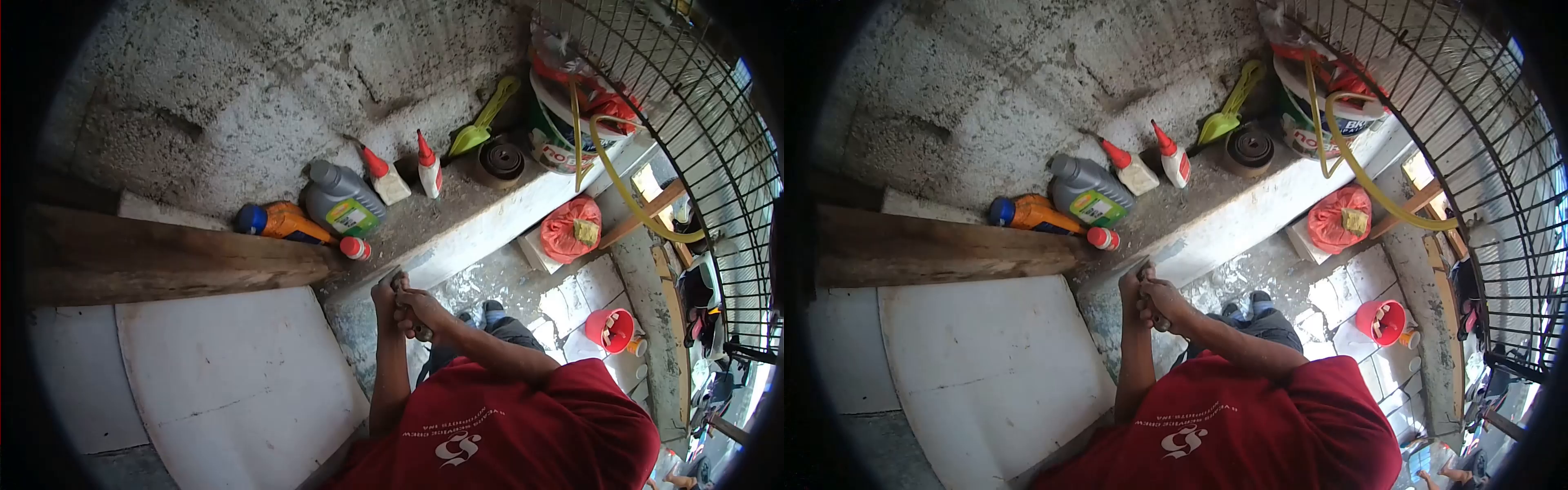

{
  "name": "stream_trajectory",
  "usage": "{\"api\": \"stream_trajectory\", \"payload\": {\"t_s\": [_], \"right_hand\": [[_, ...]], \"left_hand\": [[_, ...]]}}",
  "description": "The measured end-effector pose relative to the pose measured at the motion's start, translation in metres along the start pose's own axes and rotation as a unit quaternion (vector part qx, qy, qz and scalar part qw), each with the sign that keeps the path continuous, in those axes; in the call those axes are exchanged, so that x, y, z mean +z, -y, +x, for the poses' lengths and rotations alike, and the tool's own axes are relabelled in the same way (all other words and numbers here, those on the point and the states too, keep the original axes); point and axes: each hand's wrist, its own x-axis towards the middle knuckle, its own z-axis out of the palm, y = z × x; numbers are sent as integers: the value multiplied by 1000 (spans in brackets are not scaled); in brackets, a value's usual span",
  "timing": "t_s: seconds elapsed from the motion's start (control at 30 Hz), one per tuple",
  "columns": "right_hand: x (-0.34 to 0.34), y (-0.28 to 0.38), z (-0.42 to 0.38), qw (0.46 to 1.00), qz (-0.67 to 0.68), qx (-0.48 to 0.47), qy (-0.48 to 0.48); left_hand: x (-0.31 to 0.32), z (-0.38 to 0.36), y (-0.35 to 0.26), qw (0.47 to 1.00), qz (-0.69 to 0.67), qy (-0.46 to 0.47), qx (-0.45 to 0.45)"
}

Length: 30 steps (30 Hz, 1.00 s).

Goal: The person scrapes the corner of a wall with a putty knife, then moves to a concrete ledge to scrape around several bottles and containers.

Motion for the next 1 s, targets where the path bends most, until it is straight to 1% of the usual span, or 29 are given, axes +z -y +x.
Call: {"api": "stream_trajectory", "payload": {"t_s": [0.07,0.1,0.17,0.2,0.23,0.3,0.37,0.43,0.47,0.53,0.57,0.6,0.63,0.67,0.7,0.73,0.77,0.8,0.83,0.87,0.9,0.93,0.97,1.0], "right_hand": [[6,2,-6,999,-24,-25,-5],[-5,-2,7,1000,22,6,11],[-34,-16,45,990,112,69,45],[-29,-16,39,998,55,38,11],[-23,-15,32,999,38,32,6],[4,4,-10,1000,-6,-20,15],[2,5,-9,1000,-3,-1,11],[-4,6,3,1000,8,11,3],[-15,-2,18,1000,18,22,-4],[-30,-19,38,998,40,39,-2],[-23,-10,32,1000,20,11,3],[-9,0,11,1000,-1,-8,6],[3,1,-7,1000,-17,-19,8],[9,9,-14,1000,17,-2,8],[9,6,-14,1000,3,-1,3],[9,6,-13,1000,-11,-4,-1],[7,5,-11,1000,-25,-9,-7],[-13,-6,15,998,-56,20,-26],[-24,-12,31,996,86,14,10],[-24,-15,30,996,88,17,11],[-14,-4,20,996,88,14,11],[-6,0,5,1000,22,0,-14],[-2,4,-4,999,32,4,-7],[0,9,-8,999,44,8,2]], "left_hand": [[-2,8,5,997,-64,-3,-42],[-5,11,12,993,-96,-4,-64],[-17,26,48,998,-40,-9,-37],[-15,29,47,1000,-10,-6,-18],[-13,36,43,999,-30,4,-11],[-8,13,16,997,-78,3,-15],[-12,4,7,996,-65,28,-53],[-16,23,30,997,-68,28,-23],[-13,27,38,997,-59,-13,-50],[-21,24,49,997,-59,-6,-53],[-17,31,46,997,-62,2,-47],[-5,13,16,995,-73,-12,-62],[-2,7,8,996,-67,-9,-52],[0,4,2,997,-60,-6,-40],[0,3,0,998,-54,-1,-25],[-3,11,8,995,-96,-26,-32],[-6,24,22,996,-84,-6,-40],[-11,34,41,996,-73,9,-52],[-17,35,51,996,-60,25,-63],[-11,17,34,994,107,11,12],[-4,18,21,996,83,18,16],[-1,17,15,998,56,20,12],[-5,13,15,999,33,15,0],[-11,21,16,999,42,34,2]]}}
